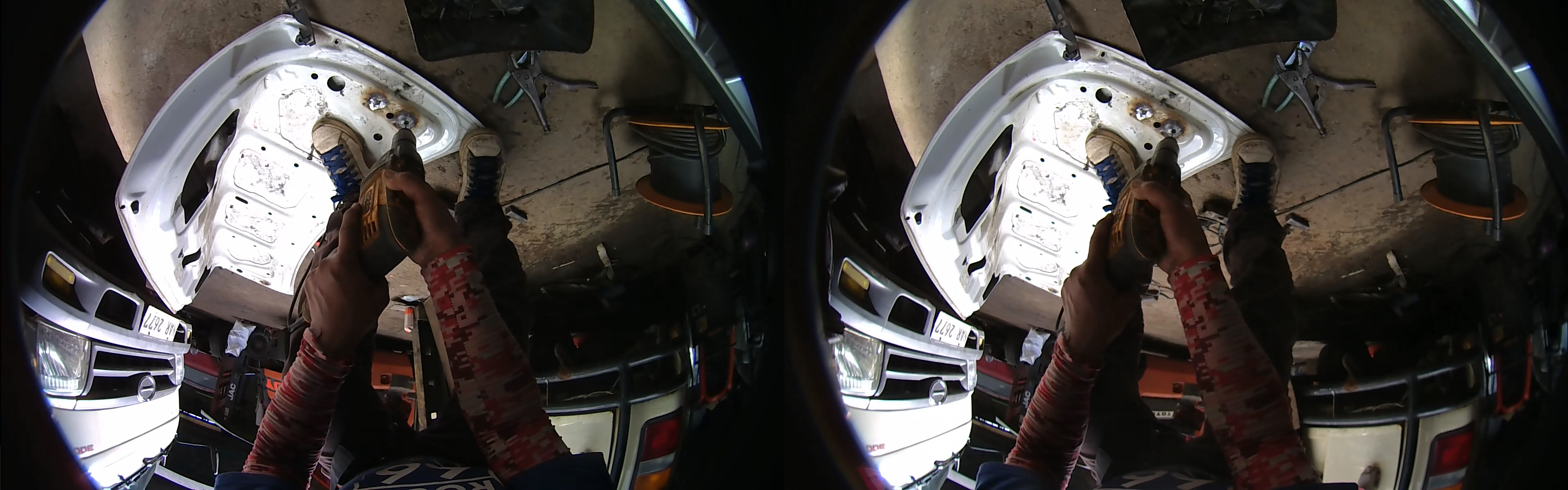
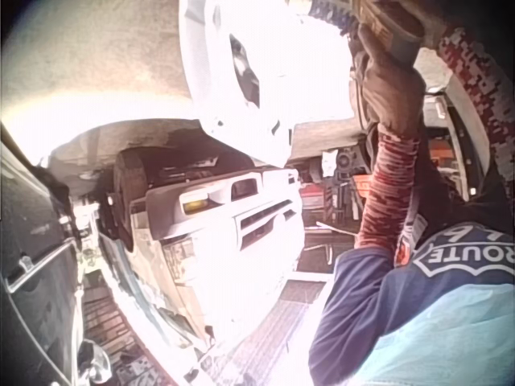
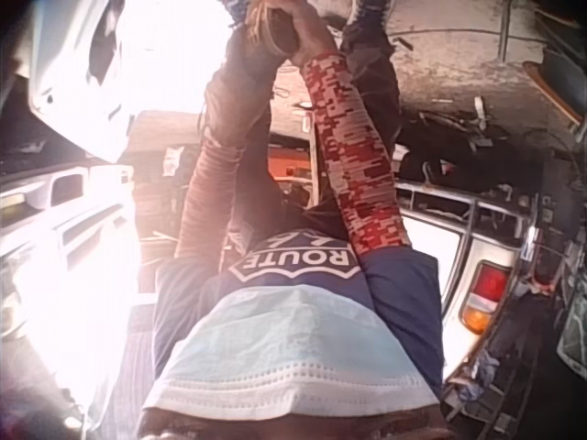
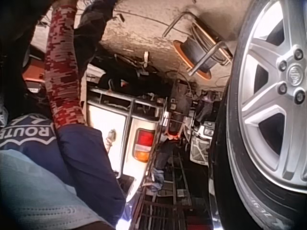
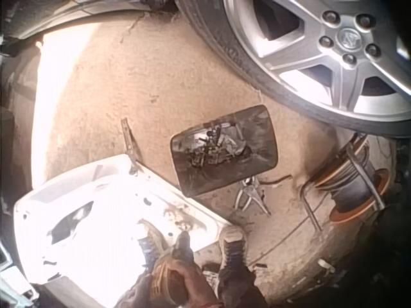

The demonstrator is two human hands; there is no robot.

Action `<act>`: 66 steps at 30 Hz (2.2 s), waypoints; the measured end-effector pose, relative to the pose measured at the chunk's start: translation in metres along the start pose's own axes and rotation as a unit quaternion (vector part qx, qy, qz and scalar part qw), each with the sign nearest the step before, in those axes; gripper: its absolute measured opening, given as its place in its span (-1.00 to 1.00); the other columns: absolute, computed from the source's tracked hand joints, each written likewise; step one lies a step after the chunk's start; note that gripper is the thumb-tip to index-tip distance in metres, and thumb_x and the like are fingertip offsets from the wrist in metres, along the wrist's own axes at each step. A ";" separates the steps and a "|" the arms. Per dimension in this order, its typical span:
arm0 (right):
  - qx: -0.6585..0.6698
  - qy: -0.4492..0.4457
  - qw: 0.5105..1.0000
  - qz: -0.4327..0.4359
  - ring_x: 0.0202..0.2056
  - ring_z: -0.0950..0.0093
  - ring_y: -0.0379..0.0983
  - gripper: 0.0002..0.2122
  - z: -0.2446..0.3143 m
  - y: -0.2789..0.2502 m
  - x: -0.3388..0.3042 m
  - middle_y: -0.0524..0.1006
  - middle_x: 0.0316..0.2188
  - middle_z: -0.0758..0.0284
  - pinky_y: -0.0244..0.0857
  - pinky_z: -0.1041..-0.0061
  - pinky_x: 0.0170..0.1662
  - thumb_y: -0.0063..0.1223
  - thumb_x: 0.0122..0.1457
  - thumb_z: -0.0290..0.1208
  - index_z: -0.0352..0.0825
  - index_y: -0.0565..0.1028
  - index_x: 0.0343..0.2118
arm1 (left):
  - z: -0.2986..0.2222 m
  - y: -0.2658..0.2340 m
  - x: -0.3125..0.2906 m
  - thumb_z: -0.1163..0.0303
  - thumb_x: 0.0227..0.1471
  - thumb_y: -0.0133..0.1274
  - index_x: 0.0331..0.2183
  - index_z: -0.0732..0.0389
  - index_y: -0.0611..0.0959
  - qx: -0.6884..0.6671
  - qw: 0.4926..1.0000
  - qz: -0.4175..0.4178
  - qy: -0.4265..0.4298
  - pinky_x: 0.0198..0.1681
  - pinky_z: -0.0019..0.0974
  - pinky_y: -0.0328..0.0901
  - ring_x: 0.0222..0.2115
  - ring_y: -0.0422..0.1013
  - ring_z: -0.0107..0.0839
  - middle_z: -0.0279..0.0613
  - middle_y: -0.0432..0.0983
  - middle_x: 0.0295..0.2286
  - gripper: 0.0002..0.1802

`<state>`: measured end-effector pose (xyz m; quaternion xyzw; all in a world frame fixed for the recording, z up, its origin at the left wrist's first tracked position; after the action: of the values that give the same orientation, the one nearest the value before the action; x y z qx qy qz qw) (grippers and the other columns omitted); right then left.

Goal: The person uses a corded drill to make holes in a white car bumper lying on the floor. They reposition the bumper and continue drilling at different spots while sitting on the floor.

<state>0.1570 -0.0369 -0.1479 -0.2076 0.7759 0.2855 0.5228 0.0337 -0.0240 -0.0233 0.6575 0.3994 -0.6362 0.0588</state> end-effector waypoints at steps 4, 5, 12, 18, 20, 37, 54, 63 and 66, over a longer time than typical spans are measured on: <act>0.002 0.002 1.000 0.009 -0.26 0.47 0.67 -0.68 0.000 -0.001 0.000 0.68 -0.22 0.32 0.61 0.46 -0.14 0.35 0.24 -0.37 -0.39 0.63 0.01 | 0.000 0.000 -0.001 0.63 -0.07 0.18 0.40 0.22 0.36 -0.002 1.000 0.007 -0.004 0.01 0.18 0.52 -0.10 0.63 0.31 0.35 0.66 -0.10 -0.05; 0.004 0.004 1.000 0.011 -0.26 0.47 0.67 -0.67 0.000 -0.001 0.000 0.68 -0.22 0.32 0.61 0.46 -0.14 0.35 0.24 -0.37 -0.39 0.63 0.01 | 0.000 0.000 -0.001 0.63 -0.07 0.18 0.40 0.22 0.36 -0.001 1.000 0.004 0.000 0.00 0.17 0.52 -0.11 0.63 0.31 0.35 0.66 -0.10 -0.05; 0.002 0.010 1.000 0.010 -0.26 0.47 0.67 -0.66 0.000 -0.002 0.001 0.68 -0.22 0.32 0.61 0.46 -0.14 0.36 0.24 -0.36 -0.39 0.62 0.02 | 0.000 0.002 -0.001 0.63 -0.06 0.18 0.39 0.21 0.36 0.000 1.000 0.001 -0.001 -0.02 0.20 0.52 -0.11 0.63 0.32 0.35 0.65 -0.10 -0.06; 0.008 0.008 1.000 0.021 -0.25 0.48 0.67 -0.67 -0.002 -0.006 0.004 0.68 -0.22 0.33 0.61 0.46 -0.13 0.36 0.23 -0.36 -0.38 0.62 0.01 | -0.001 0.003 -0.002 0.64 -0.05 0.16 0.39 0.20 0.36 -0.004 1.000 -0.007 0.005 -0.03 0.19 0.53 -0.11 0.63 0.32 0.35 0.65 -0.08 -0.07; -0.001 0.004 1.000 0.031 -0.24 0.46 0.69 -0.70 -0.002 -0.007 0.006 0.70 -0.20 0.32 0.63 0.43 -0.10 0.29 0.31 -0.32 -0.35 0.60 0.03 | -0.002 0.003 -0.001 0.65 -0.06 0.17 0.39 0.20 0.36 -0.010 1.000 -0.004 0.005 -0.03 0.20 0.52 -0.11 0.63 0.32 0.34 0.65 -0.07 -0.07; 0.007 -0.011 0.999 0.034 -0.27 0.48 0.68 -0.71 -0.002 -0.007 0.007 0.69 -0.23 0.31 0.62 0.47 -0.15 0.33 0.26 -0.36 -0.38 0.61 -0.03 | 0.001 0.005 0.002 0.28 0.08 0.39 0.39 0.14 0.40 0.023 0.998 -0.045 0.044 -0.16 0.14 0.59 -0.21 0.69 0.27 0.25 0.74 -0.22 -0.10; -0.004 0.002 0.999 0.048 -0.29 0.47 0.70 -0.76 0.000 -0.009 0.008 0.71 -0.25 0.31 0.65 0.46 -0.15 0.26 0.33 -0.31 -0.35 0.59 -0.05 | -0.004 0.005 -0.001 0.63 -0.04 0.18 0.40 0.16 0.37 -0.014 1.000 0.000 -0.013 0.01 0.20 0.51 -0.07 0.63 0.32 0.30 0.67 -0.08 -0.07; -0.009 -0.003 0.998 0.062 -0.26 0.43 0.72 -0.72 -0.001 -0.012 0.010 0.71 -0.23 0.27 0.67 0.44 -0.13 0.26 0.34 -0.31 -0.39 0.59 -0.02 | 0.001 0.008 0.000 0.27 0.07 0.41 0.39 0.19 0.39 0.028 0.998 -0.046 0.042 -0.19 0.13 0.59 -0.23 0.69 0.26 0.25 0.74 -0.22 -0.08; -0.014 -0.011 0.998 0.059 -0.28 0.44 0.71 -0.72 -0.001 -0.012 0.010 0.71 -0.23 0.28 0.67 0.44 -0.13 0.26 0.34 -0.31 -0.38 0.59 -0.02 | 0.002 0.009 -0.001 0.26 0.07 0.41 0.39 0.17 0.40 0.006 0.997 -0.051 0.051 -0.19 0.13 0.59 -0.23 0.69 0.27 0.25 0.74 -0.22 -0.08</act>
<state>0.1599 -0.0466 -0.1592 -0.1660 0.7768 0.3290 0.5106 0.0374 -0.0318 -0.0267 0.6685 0.4311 -0.6060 0.0021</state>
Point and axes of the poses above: each hand's wrist, its own x-axis towards the middle knuckle, its own y-axis out of the palm, z = x × y, the point moved 2 cm from there along x, towards the middle knuckle
